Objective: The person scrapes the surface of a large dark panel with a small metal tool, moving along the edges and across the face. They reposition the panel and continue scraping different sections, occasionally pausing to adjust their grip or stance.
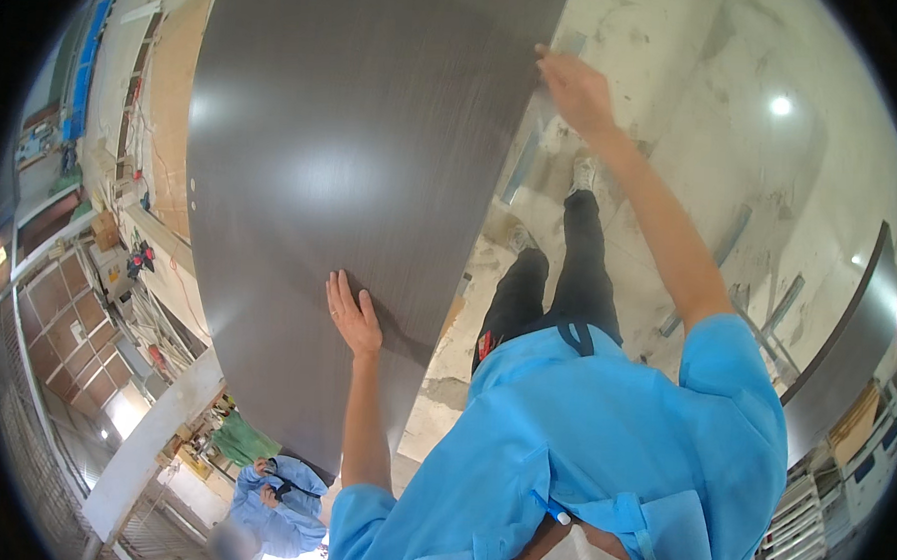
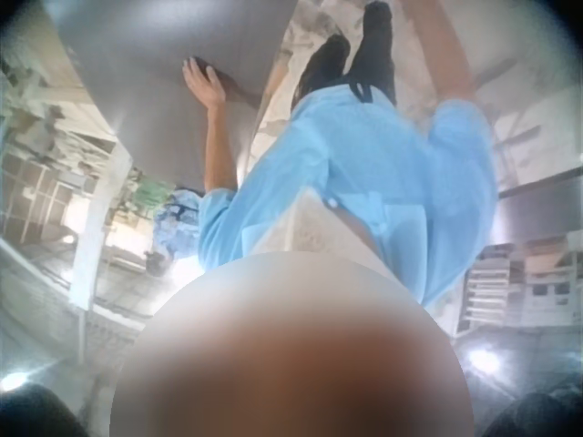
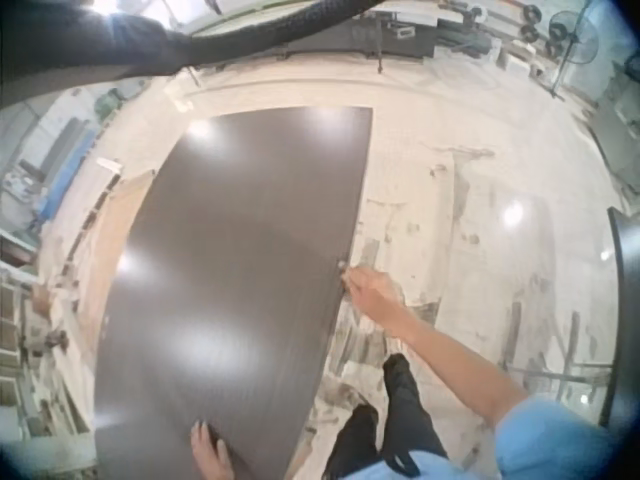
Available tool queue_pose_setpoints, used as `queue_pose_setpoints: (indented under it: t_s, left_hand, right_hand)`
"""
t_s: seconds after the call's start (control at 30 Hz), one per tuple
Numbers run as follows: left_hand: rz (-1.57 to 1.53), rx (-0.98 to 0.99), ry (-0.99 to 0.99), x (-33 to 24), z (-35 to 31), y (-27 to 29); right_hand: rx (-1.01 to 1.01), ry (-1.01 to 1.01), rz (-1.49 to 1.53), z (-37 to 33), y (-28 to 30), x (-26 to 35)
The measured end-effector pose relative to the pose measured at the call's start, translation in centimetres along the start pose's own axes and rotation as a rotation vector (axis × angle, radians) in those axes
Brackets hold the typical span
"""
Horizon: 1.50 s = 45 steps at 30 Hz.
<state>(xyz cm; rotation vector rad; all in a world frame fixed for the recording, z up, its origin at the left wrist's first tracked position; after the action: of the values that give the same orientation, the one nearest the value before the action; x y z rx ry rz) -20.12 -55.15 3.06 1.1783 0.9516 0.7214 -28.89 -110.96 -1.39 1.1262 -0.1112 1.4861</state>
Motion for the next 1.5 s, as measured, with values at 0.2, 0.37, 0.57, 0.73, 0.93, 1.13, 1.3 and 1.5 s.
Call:
queue_pose_setpoints:
  t_s: [0.2,0.37,0.57,0.73,0.93,1.13,1.3,1.5]
  left_hand:
    - [-0.015,-0.132,-0.097,0.5,-1.2,-1.1]
    - [-0.061,-0.056,-0.159,2.3,-2.1,-0.3]
    - [0.011,-0.052,-0.044,8.0,-6.3,2.3]
    - [0.021,-0.055,-0.065,10.0,-9.9,2.7]
    - [0.083,0.005,-0.002,13.5,-13.2,4.3]
    - [0.101,-0.068,-0.036,13.6,-14.7,3.5]
    - [0.027,-0.028,-0.014,14.9,-15.4,3.8]
    - [0.060,-0.050,0.051,18.9,-18.3,5.0]
  right_hand:
    - [0.784,0.035,-0.190,-17.2,-3.6,11.4]
    - [0.294,0.016,-0.196,-10.2,-0.7,8.2]
    - [0.060,0.057,0.049,-17.6,-1.1,12.8]
    - [0.471,0.199,-0.120,-28.1,-2.0,21.8]
    - [-0.029,0.071,-0.217,-13.8,0.6,12.3]
    - [0.284,0.176,-0.137,-31.1,-2.4,22.7]
    - [0.490,0.419,-0.167,-31.5,-2.4,24.5]
    - [-0.020,0.091,-0.098,-21.9,-0.2,18.3]
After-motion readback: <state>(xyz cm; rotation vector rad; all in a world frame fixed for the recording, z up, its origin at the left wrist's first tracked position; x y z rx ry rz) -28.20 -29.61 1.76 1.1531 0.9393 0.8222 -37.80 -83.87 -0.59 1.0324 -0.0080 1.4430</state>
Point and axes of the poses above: each hand's wrist, its own z-axis towards the middle knuckle, its own y-axis out of the back of the hand, x = y × z, the point moved 7 cm from there along z, towards the middle knuckle, and after that the axes turned 13 degrees about -x, right-handed, at the moved point
